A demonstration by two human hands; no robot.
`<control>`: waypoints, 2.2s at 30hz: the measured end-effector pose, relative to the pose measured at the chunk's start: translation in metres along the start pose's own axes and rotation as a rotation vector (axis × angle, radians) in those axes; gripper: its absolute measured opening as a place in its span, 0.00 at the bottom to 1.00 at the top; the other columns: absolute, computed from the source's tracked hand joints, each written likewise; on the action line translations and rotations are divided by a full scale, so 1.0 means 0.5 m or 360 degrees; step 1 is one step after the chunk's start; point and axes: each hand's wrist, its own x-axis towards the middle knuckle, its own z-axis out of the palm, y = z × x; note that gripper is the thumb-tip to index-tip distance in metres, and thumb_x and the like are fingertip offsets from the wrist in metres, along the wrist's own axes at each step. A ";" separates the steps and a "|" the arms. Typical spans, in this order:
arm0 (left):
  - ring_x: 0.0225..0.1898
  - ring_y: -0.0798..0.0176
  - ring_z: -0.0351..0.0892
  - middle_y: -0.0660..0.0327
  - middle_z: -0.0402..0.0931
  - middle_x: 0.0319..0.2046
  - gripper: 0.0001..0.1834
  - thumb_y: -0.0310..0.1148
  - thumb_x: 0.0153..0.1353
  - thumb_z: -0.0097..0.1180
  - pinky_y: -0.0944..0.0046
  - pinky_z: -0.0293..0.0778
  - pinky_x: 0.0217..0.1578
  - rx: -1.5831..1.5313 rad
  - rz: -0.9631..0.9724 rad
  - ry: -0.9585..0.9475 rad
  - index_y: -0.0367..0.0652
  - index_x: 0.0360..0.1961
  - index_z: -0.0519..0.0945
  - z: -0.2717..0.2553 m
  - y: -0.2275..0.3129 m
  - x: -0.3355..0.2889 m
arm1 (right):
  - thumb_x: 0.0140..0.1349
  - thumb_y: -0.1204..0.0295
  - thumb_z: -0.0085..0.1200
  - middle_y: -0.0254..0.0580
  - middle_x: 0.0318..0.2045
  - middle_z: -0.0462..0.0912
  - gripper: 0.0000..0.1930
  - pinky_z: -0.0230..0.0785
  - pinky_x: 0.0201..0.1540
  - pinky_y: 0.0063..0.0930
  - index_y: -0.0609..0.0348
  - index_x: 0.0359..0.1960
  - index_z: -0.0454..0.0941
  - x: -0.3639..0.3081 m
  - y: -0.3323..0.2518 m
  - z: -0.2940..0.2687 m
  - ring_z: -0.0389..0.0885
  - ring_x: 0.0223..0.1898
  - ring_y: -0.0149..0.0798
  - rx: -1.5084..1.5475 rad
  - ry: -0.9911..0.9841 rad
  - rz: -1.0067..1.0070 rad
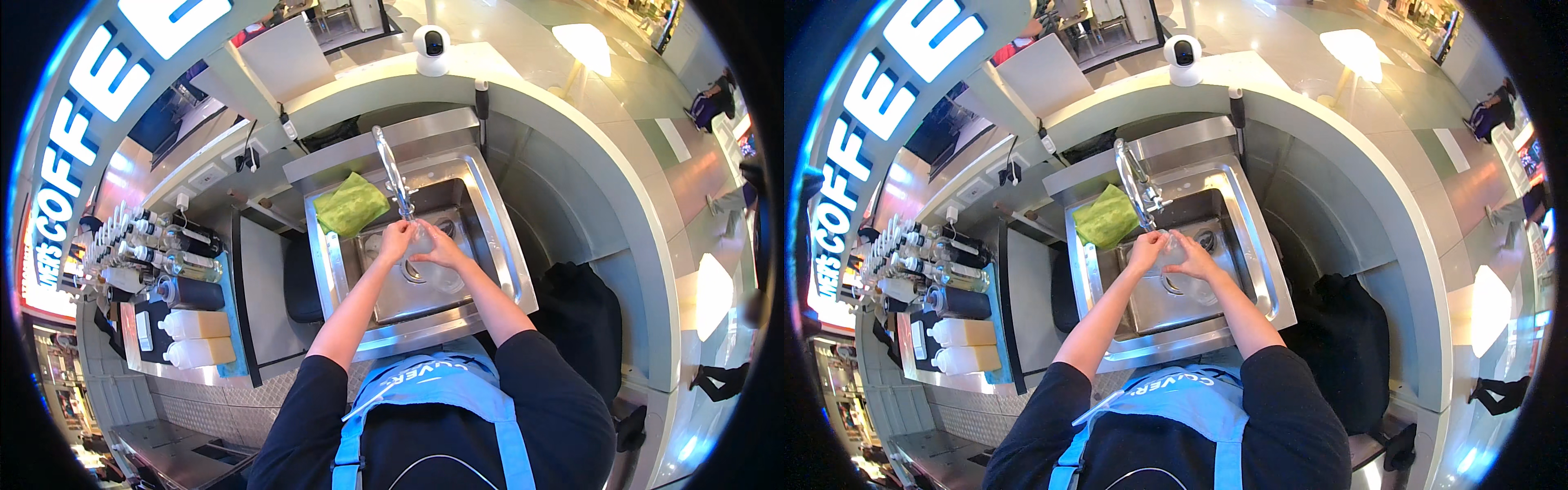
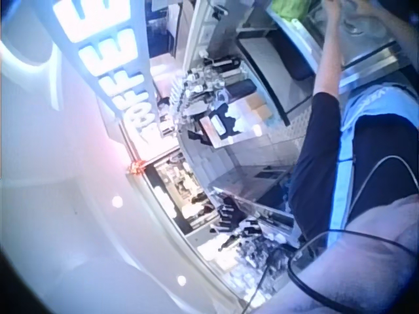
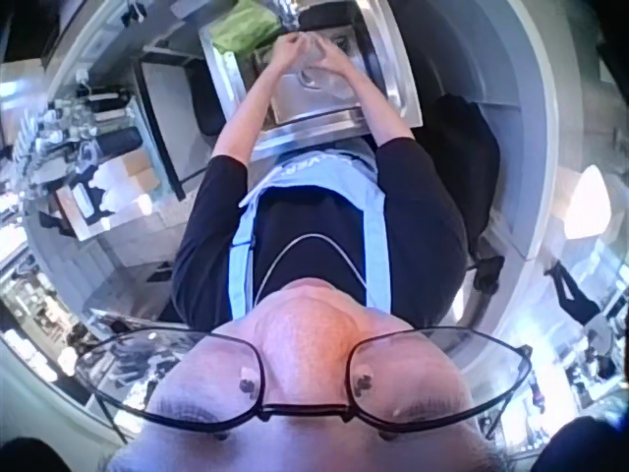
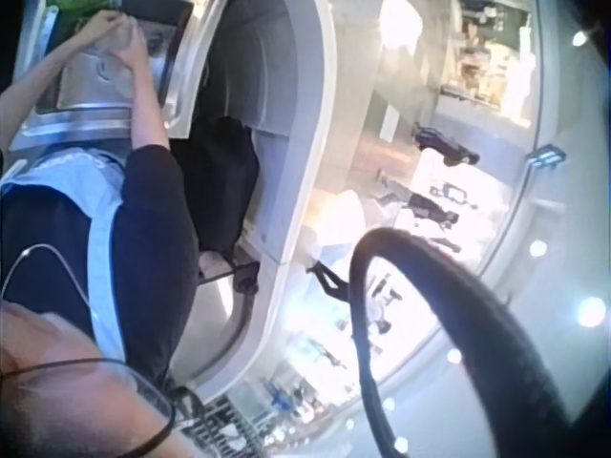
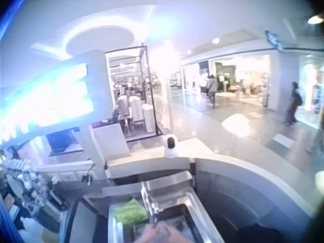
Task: The person washes a white plastic cup and a clear plastic cup under running water at a sink, then moves to the espresso machine to purge steam and rinse a red-lidded container. The person returns to the sink to continue rinsing the clear cup.
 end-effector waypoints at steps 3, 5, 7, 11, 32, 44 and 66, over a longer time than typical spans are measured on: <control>0.23 0.69 0.73 0.59 0.76 0.20 0.13 0.38 0.54 0.54 0.65 0.67 0.27 0.0410 0.0523 -0.0110 0.37 0.27 0.79 -0.012 0.004 0.004 | 0.34 0.53 0.68 0.49 0.55 0.64 0.51 0.55 0.58 0.32 0.55 0.61 0.53 -0.003 0.019 -0.030 0.63 0.56 0.43 0.0614 -0.0161 0.0279; 0.23 0.66 0.74 0.56 0.76 0.20 0.14 0.39 0.53 0.54 0.64 0.68 0.28 0.0418 0.0721 -0.0230 0.37 0.28 0.79 -0.028 0.005 0.005 | 0.34 0.54 0.68 0.47 0.55 0.64 0.51 0.54 0.58 0.31 0.55 0.61 0.54 -0.012 0.028 -0.054 0.62 0.57 0.40 0.0730 -0.0251 0.0330; 0.23 0.64 0.75 0.54 0.75 0.19 0.15 0.40 0.53 0.54 0.64 0.69 0.28 0.0236 0.0596 -0.0411 0.37 0.30 0.79 -0.034 0.006 0.004 | 0.34 0.54 0.68 0.47 0.55 0.64 0.50 0.54 0.58 0.31 0.55 0.61 0.54 -0.019 0.026 -0.061 0.62 0.57 0.40 0.0774 -0.0293 0.0351; 0.25 0.59 0.76 0.54 0.77 0.20 0.17 0.41 0.55 0.52 0.63 0.70 0.30 0.0628 0.0188 -0.0200 0.35 0.28 0.78 -0.003 0.022 0.010 | 0.33 0.54 0.68 0.50 0.53 0.66 0.49 0.55 0.57 0.33 0.52 0.60 0.56 -0.025 -0.007 -0.018 0.64 0.55 0.44 0.0251 -0.0064 0.0285; 0.58 0.56 0.58 0.46 0.57 0.56 0.44 0.42 0.49 0.60 0.62 0.55 0.56 -0.0500 0.0143 0.0108 0.33 0.60 0.50 0.054 -0.030 -0.049 | 0.62 0.55 0.40 0.53 0.54 0.64 0.29 0.56 0.55 0.30 0.64 0.57 0.57 0.038 -0.034 0.035 0.64 0.56 0.44 0.0951 0.0662 0.0662; 0.63 0.49 0.48 0.51 0.48 0.63 0.24 0.44 0.59 0.46 0.57 0.49 0.60 -0.0276 0.0128 0.0030 0.52 0.56 0.66 0.101 -0.142 -0.025 | 0.55 0.41 0.40 0.47 0.59 0.60 0.37 0.54 0.58 0.35 0.50 0.62 0.54 -0.019 0.036 0.069 0.58 0.59 0.44 0.1448 0.0218 0.1044; 0.26 0.67 0.70 0.57 0.77 0.27 0.15 0.40 0.58 0.50 0.62 0.70 0.29 -0.0291 -0.0230 0.0319 0.38 0.33 0.79 0.021 -0.022 0.014 | 0.59 0.52 0.41 0.45 0.46 0.72 0.24 0.59 0.52 0.28 0.59 0.48 0.68 0.007 0.009 0.093 0.70 0.47 0.41 0.1655 0.0831 0.0871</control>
